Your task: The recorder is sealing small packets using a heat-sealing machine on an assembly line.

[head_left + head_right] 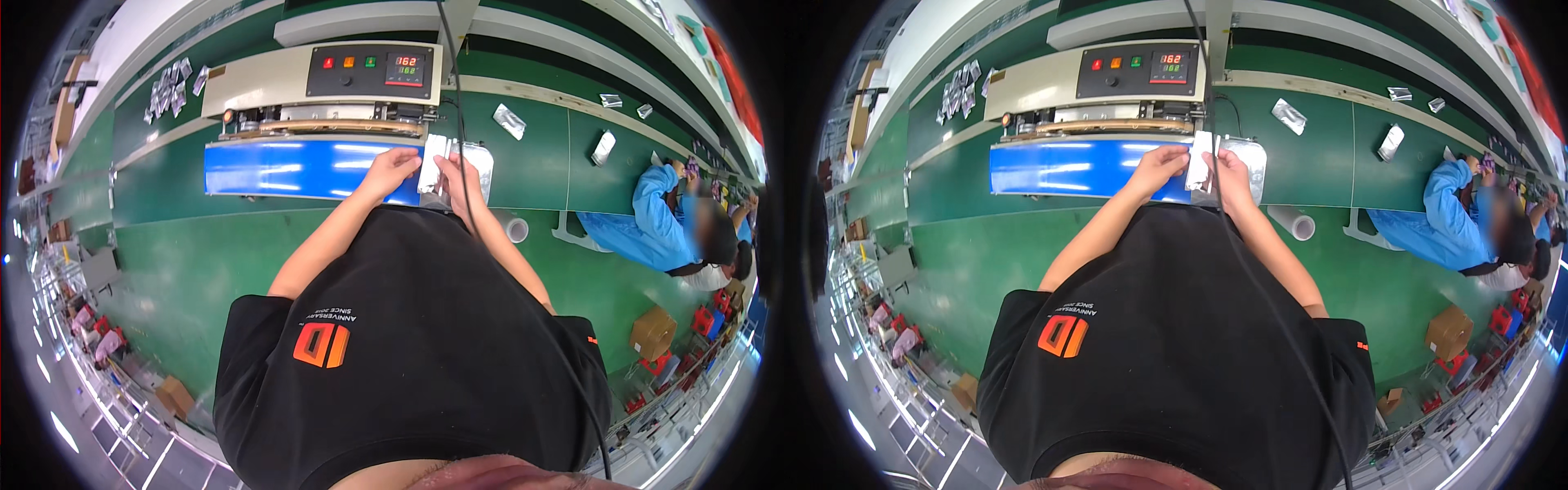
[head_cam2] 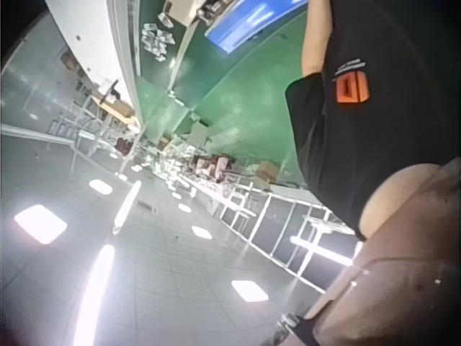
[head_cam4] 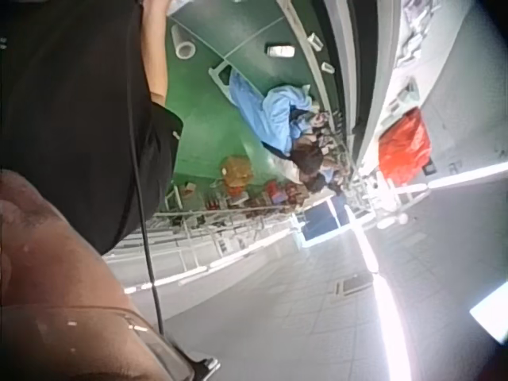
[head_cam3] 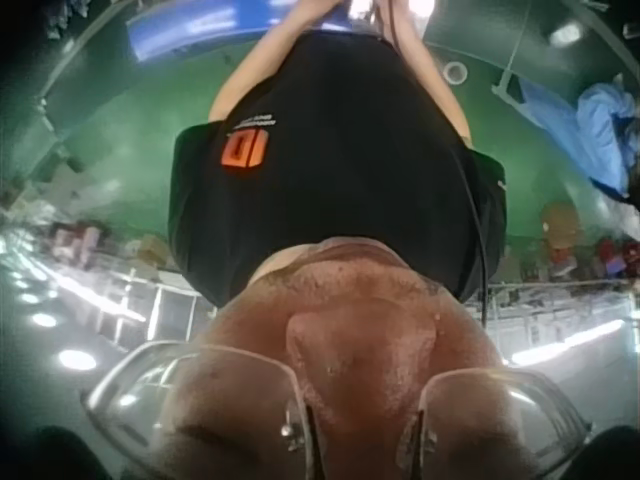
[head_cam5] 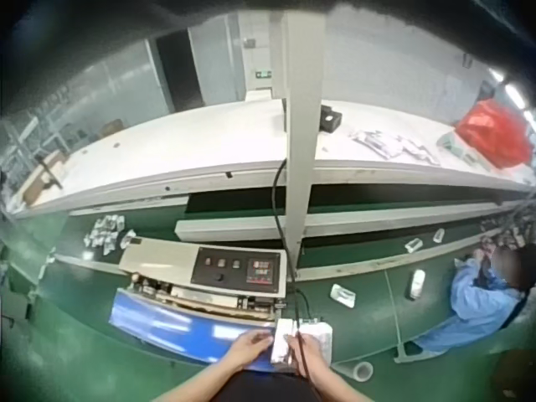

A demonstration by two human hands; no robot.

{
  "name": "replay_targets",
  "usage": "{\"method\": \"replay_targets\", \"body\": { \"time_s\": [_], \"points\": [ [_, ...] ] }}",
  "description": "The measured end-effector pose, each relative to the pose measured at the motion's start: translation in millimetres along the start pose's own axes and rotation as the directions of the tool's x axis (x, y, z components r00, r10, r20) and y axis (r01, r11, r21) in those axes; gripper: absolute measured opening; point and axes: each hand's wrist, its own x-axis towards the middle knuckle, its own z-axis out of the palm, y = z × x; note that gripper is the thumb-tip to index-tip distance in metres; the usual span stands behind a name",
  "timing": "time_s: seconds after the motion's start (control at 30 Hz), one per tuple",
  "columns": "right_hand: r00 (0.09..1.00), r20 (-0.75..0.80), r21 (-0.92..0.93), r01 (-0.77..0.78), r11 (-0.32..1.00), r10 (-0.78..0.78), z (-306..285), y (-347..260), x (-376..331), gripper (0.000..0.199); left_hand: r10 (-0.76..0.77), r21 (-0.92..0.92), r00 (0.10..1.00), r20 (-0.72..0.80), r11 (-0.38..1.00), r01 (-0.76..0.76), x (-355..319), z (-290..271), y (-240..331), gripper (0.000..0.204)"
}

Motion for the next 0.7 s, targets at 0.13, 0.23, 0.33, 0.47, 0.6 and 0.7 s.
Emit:
{"method": "replay_targets", "body": {
  "time_s": [0.13,0.23,0.33,0.47,0.6,0.7],
  "points": [
    [1.000,0.028,0.120,-0.018,0.993,0.014,9,3,-1,0.017,0.047,-0.086,0.995,-0.086,0.995,-0.054,1,8,-1,0.027],
    [0.999,0.025,0.116,0.025,0.993,-0.028,18,8,1,0.017,0.007,-0.103,0.997,-0.081,0.995,-0.015,3,1,0,0.023],
    [0.997,-0.081,0.100,0.027,0.995,-0.019,24,11,4,0.017,-0.109,-0.144,0.994,-0.024,0.984,0.104,8,-9,5,0.021],
    [0.997,-0.081,0.143,0.015,0.990,-0.003,28,14,7,0.015,-0.133,-0.195,0.990,0.035,0.971,0.137,12,-14,9,0.020],
    [0.989,-0.146,0.128,0.058,0.990,-0.039,31,15,12,0.015,-0.162,-0.230,0.987,0.017,0.960,0.162,13,-11,12,0.020],
    [0.984,-0.160,0.128,0.097,0.987,-0.076,33,15,13,0.015,-0.191,-0.207,0.981,-0.036,0.962,0.180,13,-9,17,0.020]
  ]
}}
